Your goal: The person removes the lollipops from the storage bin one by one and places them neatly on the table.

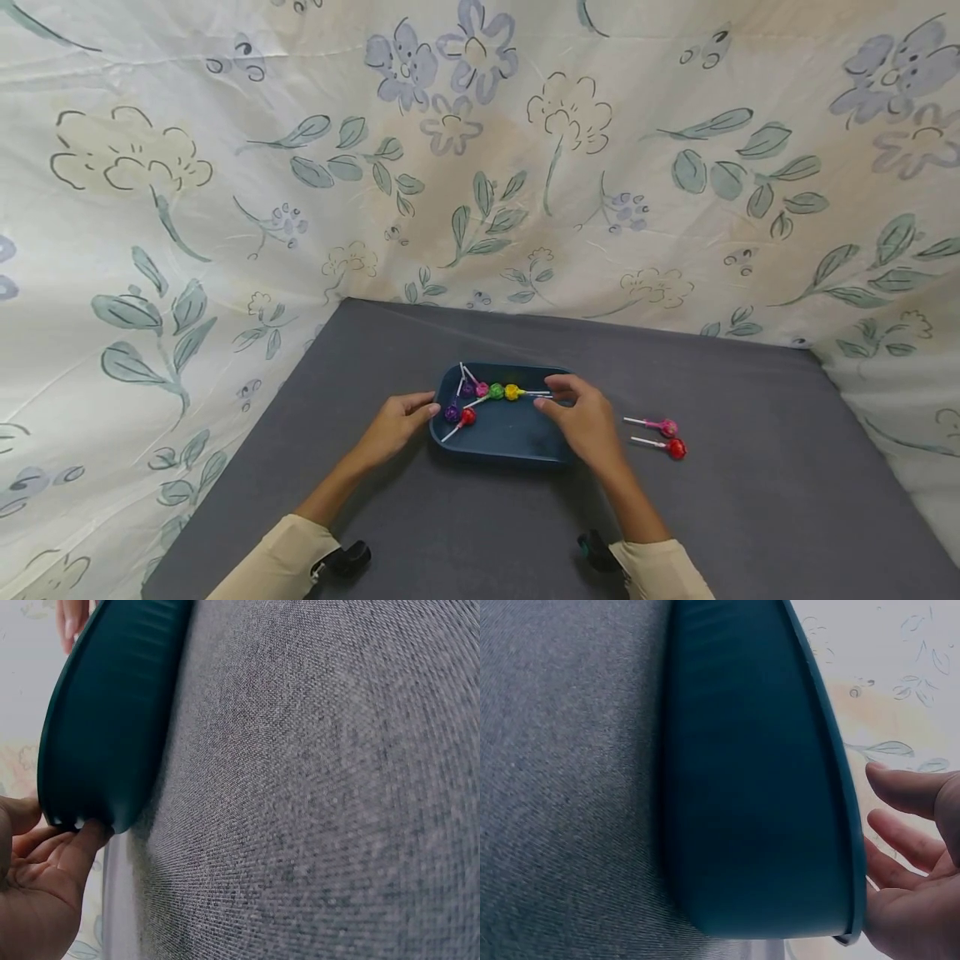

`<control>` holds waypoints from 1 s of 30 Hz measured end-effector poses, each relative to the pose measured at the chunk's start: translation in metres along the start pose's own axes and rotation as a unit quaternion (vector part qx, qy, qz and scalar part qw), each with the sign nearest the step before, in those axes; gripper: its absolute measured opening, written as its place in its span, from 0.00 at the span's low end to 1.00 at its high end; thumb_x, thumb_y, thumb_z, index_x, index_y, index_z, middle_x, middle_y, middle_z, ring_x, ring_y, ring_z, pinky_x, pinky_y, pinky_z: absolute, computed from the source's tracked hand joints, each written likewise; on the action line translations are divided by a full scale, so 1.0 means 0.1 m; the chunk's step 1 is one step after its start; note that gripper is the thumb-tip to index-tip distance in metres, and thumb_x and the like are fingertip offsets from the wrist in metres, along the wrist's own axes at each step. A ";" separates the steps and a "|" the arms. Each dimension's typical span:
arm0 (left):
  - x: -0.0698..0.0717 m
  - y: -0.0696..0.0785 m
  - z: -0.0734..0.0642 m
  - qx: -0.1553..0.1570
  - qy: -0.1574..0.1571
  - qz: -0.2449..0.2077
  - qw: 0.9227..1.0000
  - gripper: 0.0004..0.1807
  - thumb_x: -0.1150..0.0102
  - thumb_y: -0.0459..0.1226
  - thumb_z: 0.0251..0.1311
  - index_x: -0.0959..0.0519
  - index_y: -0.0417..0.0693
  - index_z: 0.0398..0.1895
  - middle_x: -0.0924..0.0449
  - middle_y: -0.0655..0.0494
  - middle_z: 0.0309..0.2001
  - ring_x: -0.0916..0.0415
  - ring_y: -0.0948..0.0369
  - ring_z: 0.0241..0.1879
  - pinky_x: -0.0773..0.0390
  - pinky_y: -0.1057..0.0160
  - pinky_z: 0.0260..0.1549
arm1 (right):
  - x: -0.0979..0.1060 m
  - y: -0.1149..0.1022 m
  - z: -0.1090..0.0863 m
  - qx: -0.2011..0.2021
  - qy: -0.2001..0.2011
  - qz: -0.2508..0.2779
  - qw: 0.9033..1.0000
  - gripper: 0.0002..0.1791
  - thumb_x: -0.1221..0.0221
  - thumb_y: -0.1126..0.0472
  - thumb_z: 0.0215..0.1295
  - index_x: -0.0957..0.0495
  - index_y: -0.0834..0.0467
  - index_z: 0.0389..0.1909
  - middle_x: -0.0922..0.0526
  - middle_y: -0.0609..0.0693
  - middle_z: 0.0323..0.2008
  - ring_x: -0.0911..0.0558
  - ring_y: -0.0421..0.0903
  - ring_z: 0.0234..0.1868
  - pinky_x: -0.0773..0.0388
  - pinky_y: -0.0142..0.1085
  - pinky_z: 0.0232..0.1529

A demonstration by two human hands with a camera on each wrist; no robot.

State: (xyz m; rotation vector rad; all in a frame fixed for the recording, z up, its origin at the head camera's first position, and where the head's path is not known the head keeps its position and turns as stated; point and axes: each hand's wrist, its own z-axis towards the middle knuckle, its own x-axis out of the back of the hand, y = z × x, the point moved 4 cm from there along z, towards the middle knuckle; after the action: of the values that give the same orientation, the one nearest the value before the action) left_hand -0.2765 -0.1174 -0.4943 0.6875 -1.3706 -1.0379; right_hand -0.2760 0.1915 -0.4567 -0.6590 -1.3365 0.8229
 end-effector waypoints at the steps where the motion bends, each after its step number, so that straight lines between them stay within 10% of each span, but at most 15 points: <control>1: 0.00 0.00 0.00 -0.001 0.001 0.001 1.000 0.22 0.41 0.38 0.78 0.20 0.32 0.66 0.15 0.40 0.61 0.19 0.51 0.62 0.20 0.44 0.63 | -0.01 0.00 0.01 0.001 0.000 -0.002 1.000 0.25 0.29 0.55 0.70 0.18 0.60 0.64 0.12 0.62 0.56 0.17 0.59 0.60 0.20 0.46 0.51; 30: 0.01 0.00 -0.02 -0.006 -0.007 0.002 1.000 0.23 0.42 0.40 0.79 0.20 0.32 0.66 0.17 0.40 0.63 0.21 0.47 0.65 0.24 0.42 0.67 | -0.31 0.00 0.27 -0.007 -0.015 -0.018 1.000 0.24 0.30 0.58 0.70 0.18 0.61 0.64 0.15 0.63 0.60 0.19 0.61 0.63 0.23 0.60 0.63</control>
State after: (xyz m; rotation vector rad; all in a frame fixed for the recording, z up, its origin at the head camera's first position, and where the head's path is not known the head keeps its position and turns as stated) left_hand -0.2752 -0.1192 -0.4942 0.6700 -1.3770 -1.0493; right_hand -0.3035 0.1649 -0.4701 -0.6345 -1.3783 0.7971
